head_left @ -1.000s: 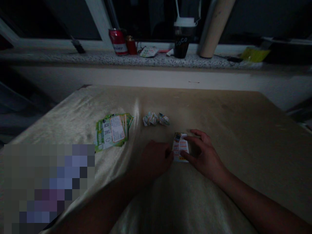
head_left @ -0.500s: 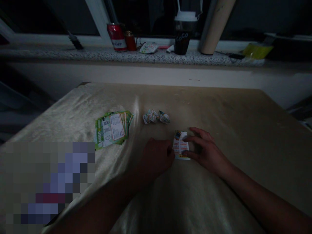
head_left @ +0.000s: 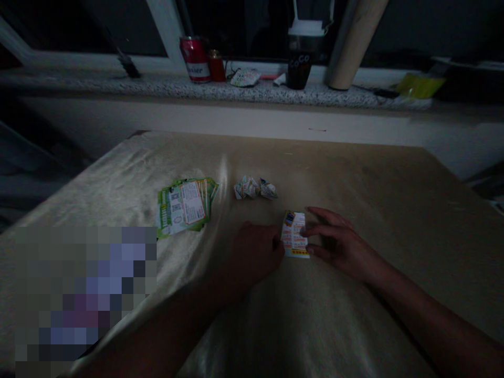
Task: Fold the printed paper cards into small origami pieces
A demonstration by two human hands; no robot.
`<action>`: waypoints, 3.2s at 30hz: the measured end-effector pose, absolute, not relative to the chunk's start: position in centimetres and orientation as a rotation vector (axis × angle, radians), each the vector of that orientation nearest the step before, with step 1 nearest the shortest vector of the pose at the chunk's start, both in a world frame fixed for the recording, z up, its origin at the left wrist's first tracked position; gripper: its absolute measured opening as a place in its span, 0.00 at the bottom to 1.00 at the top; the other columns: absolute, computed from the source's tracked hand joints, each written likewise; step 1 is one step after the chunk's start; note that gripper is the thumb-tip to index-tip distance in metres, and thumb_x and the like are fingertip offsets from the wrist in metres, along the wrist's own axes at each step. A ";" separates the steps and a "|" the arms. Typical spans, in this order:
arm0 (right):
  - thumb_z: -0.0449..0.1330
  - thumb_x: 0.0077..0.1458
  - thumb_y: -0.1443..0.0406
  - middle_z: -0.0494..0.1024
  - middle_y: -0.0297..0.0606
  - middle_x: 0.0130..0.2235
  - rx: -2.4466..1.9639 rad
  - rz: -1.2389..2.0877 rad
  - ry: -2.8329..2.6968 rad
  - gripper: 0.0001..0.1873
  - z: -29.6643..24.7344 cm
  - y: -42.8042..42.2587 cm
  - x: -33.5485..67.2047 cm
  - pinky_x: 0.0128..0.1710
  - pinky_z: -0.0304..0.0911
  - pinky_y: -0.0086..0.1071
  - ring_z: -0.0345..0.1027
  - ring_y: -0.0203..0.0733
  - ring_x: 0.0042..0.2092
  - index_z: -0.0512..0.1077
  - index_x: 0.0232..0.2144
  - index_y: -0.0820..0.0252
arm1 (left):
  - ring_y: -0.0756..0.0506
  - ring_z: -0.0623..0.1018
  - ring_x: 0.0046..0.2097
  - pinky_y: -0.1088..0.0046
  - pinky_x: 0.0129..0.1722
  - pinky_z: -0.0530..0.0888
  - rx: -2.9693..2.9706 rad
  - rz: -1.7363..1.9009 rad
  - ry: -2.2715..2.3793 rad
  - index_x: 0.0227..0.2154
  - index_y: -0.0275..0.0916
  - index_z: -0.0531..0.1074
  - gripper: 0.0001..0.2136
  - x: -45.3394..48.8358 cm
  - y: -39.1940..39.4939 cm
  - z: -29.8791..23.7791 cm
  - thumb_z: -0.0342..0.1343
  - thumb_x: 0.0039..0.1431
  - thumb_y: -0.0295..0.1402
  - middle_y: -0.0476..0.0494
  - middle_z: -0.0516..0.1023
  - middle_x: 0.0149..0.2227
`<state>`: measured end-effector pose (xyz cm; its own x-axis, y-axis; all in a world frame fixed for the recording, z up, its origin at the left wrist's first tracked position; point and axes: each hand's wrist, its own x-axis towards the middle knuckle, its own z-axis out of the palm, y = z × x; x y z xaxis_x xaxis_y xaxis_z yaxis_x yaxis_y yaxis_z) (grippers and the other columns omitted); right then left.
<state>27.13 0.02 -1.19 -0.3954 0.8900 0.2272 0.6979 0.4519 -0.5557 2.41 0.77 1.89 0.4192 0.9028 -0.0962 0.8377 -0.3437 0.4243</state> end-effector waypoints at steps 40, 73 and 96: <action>0.63 0.57 0.63 0.76 0.46 0.56 -1.444 0.604 -1.887 0.08 -2.0 0.9 26.3 0.57 0.67 0.54 0.72 0.55 0.57 0.83 0.36 0.52 | 0.42 0.80 0.33 0.63 0.42 0.72 2.300 0.212 1.500 0.31 0.39 0.77 0.09 2.6 0.8 2.0 0.53 0.61 0.34 0.42 0.82 0.31; 0.65 0.61 0.57 0.79 0.43 0.54 -1.422 0.276 -2.218 0.09 -1.5 1.5 26.4 0.56 0.65 0.56 0.72 0.56 0.56 0.84 0.40 0.47 | 0.43 0.79 0.32 0.64 0.42 0.72 2.266 0.221 1.499 0.31 0.38 0.77 0.09 2.4 0.9 2.1 0.53 0.61 0.33 0.43 0.81 0.29; 0.66 0.58 0.53 0.69 0.39 0.65 -1.345 0.305 -2.520 0.19 0.7 0.4 27.4 0.59 0.63 0.59 0.64 0.60 0.63 0.78 0.53 0.39 | 0.46 0.77 0.29 0.69 0.35 0.70 2.230 0.247 1.488 0.29 0.39 0.76 0.09 2.3 1.1 2.0 0.54 0.60 0.34 0.45 0.81 0.28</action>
<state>27.37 0.42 0.65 -0.5337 0.8348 0.1352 0.7785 0.5474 -0.3071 2.29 1.10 1.97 0.4033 0.9101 -0.0957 0.8306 -0.3201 0.4556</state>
